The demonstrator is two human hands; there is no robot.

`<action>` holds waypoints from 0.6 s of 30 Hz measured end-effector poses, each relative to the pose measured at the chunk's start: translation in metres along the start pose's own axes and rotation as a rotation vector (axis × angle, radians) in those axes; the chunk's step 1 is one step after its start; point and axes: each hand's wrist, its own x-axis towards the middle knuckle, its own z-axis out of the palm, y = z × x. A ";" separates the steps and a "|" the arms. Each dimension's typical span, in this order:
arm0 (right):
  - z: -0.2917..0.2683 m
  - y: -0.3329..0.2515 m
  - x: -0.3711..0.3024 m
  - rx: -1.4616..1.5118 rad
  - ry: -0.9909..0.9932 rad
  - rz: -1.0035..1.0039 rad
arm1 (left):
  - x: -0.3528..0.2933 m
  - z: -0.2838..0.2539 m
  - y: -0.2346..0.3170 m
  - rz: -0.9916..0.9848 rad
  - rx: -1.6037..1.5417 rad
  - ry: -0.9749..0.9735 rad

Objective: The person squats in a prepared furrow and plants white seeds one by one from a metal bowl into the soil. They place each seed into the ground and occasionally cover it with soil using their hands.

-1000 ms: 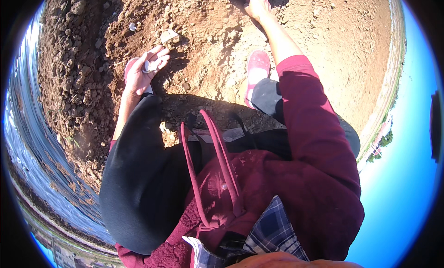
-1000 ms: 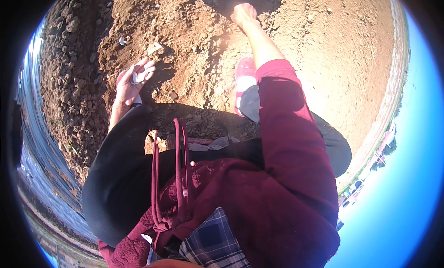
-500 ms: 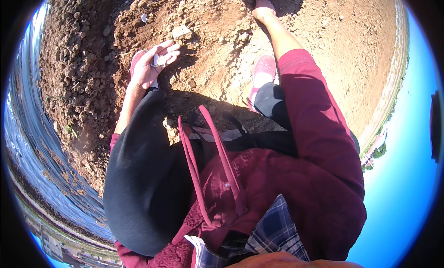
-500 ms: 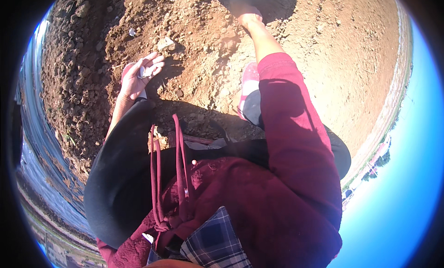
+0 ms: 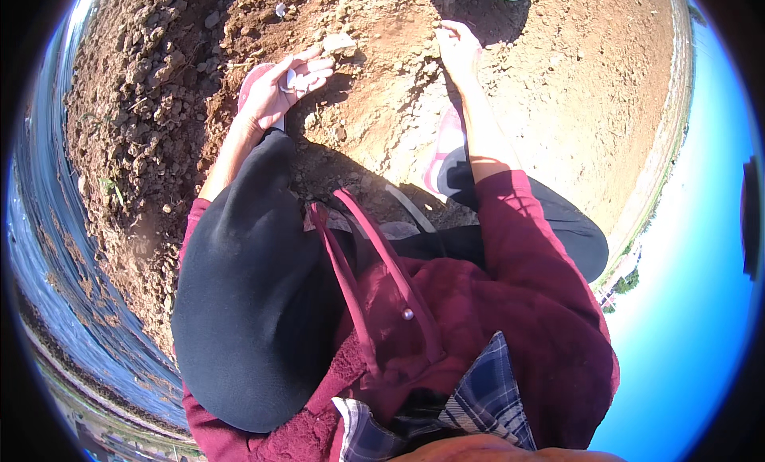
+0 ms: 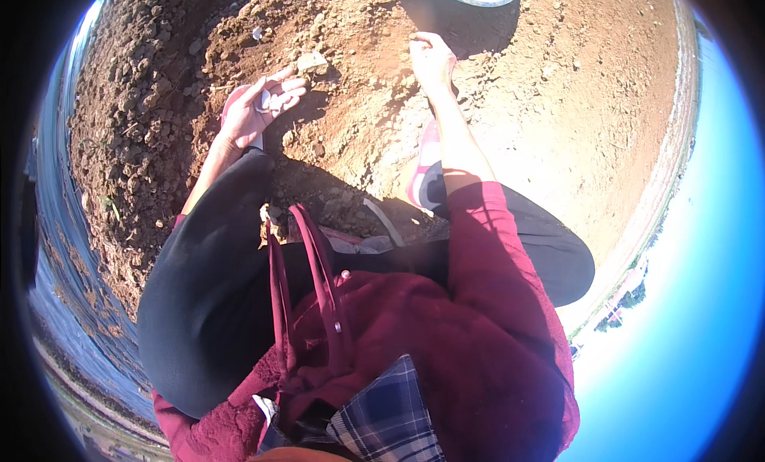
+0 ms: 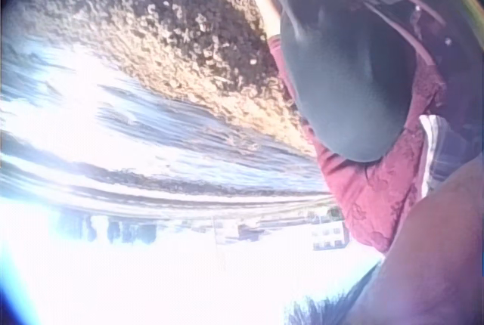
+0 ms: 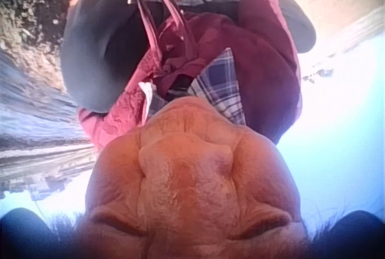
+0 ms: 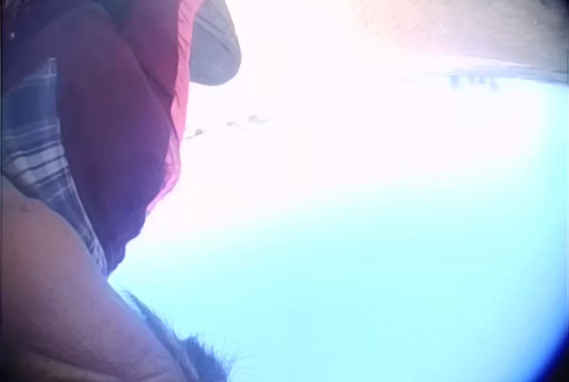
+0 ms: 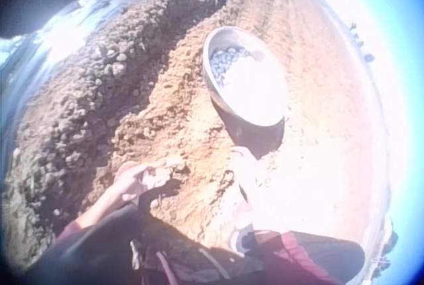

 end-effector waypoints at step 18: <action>0.102 -0.119 -0.095 0.219 -0.500 -0.396 | 0.004 -0.028 -0.008 -0.004 -0.170 -0.101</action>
